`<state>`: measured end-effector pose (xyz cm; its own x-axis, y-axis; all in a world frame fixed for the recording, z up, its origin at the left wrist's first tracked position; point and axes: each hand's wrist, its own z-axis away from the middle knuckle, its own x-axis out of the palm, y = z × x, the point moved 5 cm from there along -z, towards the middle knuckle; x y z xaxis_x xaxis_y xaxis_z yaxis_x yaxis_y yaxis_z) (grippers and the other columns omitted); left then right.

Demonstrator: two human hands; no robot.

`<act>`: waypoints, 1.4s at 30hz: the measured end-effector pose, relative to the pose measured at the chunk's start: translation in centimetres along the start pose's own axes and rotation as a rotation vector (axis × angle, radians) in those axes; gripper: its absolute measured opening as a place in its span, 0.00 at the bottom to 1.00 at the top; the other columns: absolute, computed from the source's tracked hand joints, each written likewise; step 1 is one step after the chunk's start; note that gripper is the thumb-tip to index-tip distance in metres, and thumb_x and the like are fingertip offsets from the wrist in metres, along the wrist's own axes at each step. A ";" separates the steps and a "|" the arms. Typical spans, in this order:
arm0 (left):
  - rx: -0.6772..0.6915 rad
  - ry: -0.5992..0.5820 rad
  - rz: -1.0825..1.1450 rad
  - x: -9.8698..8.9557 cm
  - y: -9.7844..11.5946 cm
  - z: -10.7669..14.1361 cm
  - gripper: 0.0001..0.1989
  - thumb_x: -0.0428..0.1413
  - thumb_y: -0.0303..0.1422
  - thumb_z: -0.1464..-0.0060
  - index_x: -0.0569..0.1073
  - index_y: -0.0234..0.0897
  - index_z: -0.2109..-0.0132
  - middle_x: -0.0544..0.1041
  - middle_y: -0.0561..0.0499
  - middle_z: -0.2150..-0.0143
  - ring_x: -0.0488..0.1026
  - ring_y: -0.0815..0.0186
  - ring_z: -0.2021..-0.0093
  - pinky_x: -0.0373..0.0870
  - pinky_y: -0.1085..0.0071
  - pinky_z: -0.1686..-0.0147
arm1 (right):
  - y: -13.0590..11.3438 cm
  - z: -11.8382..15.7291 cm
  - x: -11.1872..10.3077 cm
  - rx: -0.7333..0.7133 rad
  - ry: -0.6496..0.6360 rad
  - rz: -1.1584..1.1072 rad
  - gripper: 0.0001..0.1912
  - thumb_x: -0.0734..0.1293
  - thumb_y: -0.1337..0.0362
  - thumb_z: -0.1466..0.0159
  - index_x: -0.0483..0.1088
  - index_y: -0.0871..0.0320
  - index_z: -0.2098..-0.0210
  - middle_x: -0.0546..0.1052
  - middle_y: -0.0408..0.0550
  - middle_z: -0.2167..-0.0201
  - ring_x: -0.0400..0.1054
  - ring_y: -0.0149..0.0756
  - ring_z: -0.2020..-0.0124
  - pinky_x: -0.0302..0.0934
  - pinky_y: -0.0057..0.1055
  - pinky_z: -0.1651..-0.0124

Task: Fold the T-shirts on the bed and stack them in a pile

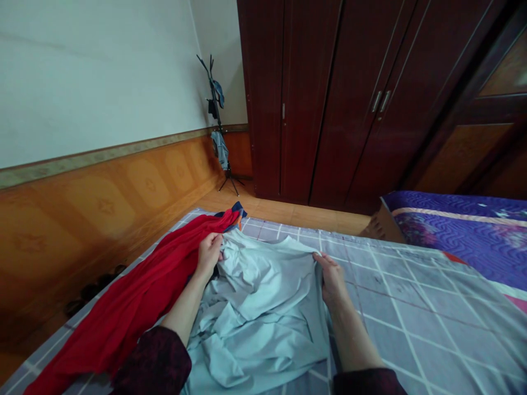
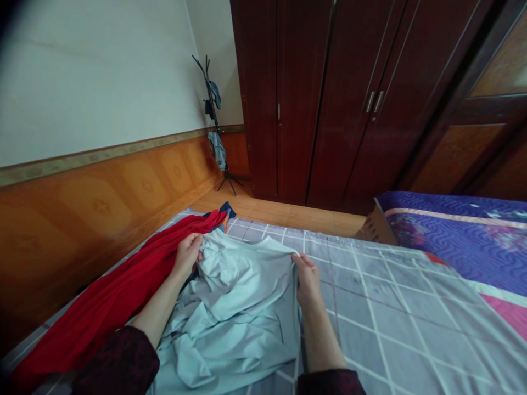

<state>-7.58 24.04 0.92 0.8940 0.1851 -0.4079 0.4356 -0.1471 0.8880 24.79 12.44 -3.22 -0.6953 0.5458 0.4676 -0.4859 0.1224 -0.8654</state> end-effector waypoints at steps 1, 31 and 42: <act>-0.017 0.004 0.026 0.0 -0.3 0.0 0.18 0.44 0.46 0.47 0.67 0.36 0.63 0.64 0.59 0.79 0.60 0.73 0.86 0.53 0.77 0.86 | 0.1 0.1 0.2 0.018 -0.013 0.007 0.14 0.74 0.60 0.59 0.72 0.56 0.74 0.76 0.43 0.80 0.72 0.40 0.75 0.64 0.30 0.76; -0.061 -1.118 0.336 4.1 6.9 8.6 0.22 0.55 0.45 0.46 0.68 0.34 0.51 0.69 0.56 0.78 0.68 0.72 0.82 0.62 0.78 0.80 | 1.6 5.4 7.6 0.164 -0.558 0.088 0.11 0.74 0.59 0.51 0.72 0.61 0.79 0.73 0.43 0.83 0.64 0.27 0.83 0.60 0.24 0.79; 0.472 -1.148 -0.261 4.8 9.6 11.8 0.08 0.56 0.30 0.50 0.76 0.40 0.61 0.76 0.55 0.69 0.71 0.68 0.69 0.63 0.76 0.69 | -2.6 0.3 -1.0 0.015 -0.126 -0.251 0.07 0.70 0.59 0.56 0.69 0.54 0.81 0.74 0.42 0.83 0.71 0.39 0.76 0.68 0.39 0.64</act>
<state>2.15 12.01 4.99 0.2491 -0.6504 -0.7176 0.3954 -0.6082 0.6884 26.61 11.28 -1.41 -0.6117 0.3925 0.6868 -0.6588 0.2278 -0.7170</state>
